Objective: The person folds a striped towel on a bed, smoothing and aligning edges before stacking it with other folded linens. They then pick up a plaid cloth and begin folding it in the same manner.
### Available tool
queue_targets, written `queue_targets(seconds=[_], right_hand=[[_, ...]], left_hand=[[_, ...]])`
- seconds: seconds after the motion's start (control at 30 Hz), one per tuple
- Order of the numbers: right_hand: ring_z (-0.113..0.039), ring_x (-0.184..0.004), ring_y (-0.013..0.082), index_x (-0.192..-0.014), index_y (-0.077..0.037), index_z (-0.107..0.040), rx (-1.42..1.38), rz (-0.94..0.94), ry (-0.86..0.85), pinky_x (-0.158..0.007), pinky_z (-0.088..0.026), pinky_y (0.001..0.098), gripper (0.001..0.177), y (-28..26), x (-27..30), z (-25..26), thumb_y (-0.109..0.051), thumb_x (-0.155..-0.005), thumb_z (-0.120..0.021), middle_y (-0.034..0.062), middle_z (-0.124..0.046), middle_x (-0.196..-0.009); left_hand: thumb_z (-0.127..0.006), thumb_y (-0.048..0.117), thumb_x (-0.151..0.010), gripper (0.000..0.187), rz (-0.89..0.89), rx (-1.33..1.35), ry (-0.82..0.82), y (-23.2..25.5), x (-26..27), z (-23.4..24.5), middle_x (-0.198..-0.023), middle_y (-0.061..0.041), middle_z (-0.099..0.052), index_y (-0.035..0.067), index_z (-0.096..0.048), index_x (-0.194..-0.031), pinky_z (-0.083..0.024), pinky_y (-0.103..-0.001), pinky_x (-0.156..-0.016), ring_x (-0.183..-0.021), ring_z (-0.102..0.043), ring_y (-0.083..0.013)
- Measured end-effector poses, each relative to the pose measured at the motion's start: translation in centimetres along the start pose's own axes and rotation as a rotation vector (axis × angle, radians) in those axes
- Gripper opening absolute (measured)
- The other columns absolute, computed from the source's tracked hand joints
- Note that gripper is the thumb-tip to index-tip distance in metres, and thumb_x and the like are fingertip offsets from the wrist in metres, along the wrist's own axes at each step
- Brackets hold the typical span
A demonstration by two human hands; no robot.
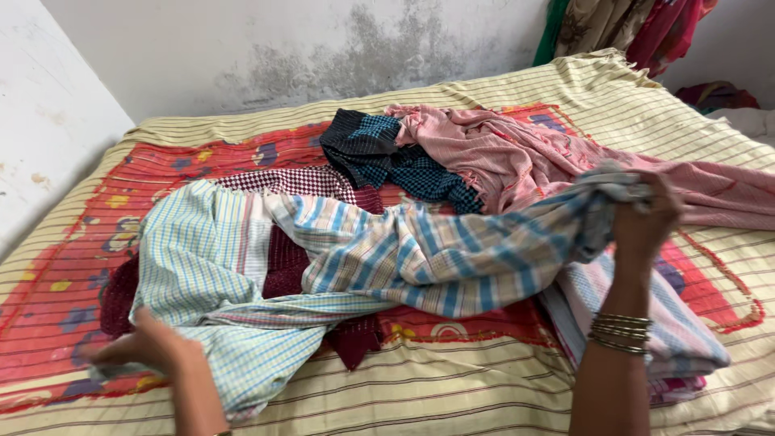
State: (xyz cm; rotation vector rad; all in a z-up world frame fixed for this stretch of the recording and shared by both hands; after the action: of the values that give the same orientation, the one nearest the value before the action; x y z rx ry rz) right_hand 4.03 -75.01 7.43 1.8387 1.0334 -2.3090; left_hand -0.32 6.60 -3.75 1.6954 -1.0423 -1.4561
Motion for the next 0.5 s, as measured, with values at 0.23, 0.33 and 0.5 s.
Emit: queue_targets(seconds=[0.23, 0.33, 0.5], right_hand=[[-0.070, -0.088, 0.0077, -0.112, -0.012, -0.076, -0.287, -0.125, -0.517, -0.078, -0.056, 0.0254, 0.036, -11.2, 2.3, -6.0, 0.004, -0.079, -0.077, 0.0029, -0.078, -0.097], [-0.073, -0.089, 0.0088, -0.114, -0.017, -0.074, -0.338, 0.029, -0.688, -0.078, -0.059, 0.0258, 0.043, -18.3, 3.3, -6.3, 0.002, -0.075, -0.079, 0.0033, -0.080, -0.099], [-0.078, -0.089, 0.0126, -0.105, -0.011, -0.073, -0.421, 0.189, -0.755, -0.076, -0.060, 0.0294, 0.034, -28.4, 3.6, -3.9, 0.002, -0.074, -0.076, 0.0042, -0.081, -0.096]], left_hand=[[-0.068, 0.040, -0.096, 0.060, -0.127, 0.371, -1.033, 15.4, 17.2, -4.0, -0.147, -0.016, -0.058, 0.009, -0.051, -0.145, -0.052, -0.048, -0.108, -0.130, -0.061, -0.0317], [-0.068, 0.039, -0.099, 0.035, -0.382, 0.375, -1.218, 23.8, 20.9, -1.0, -0.130, -0.009, -0.074, 0.014, -0.071, -0.124, -0.052, -0.045, -0.110, -0.125, -0.069, -0.0272], [-0.079, 0.028, -0.087, 0.049, -0.516, 0.570, -1.419, 32.2, 24.2, 3.0, -0.129, -0.020, -0.067, 0.002, -0.065, -0.128, -0.044, -0.044, -0.102, -0.124, -0.060, -0.0351]])
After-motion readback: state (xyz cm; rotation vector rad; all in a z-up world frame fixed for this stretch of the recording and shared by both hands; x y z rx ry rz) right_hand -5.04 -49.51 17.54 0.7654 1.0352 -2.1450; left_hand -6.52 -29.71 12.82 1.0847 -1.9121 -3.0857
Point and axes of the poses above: each hand's wrist, its own x-axis away from the middle knuckle, its own z-axis out of the back of the hand, y = z × x, the point moved 4 cm from there along -x, towards the middle knuckle
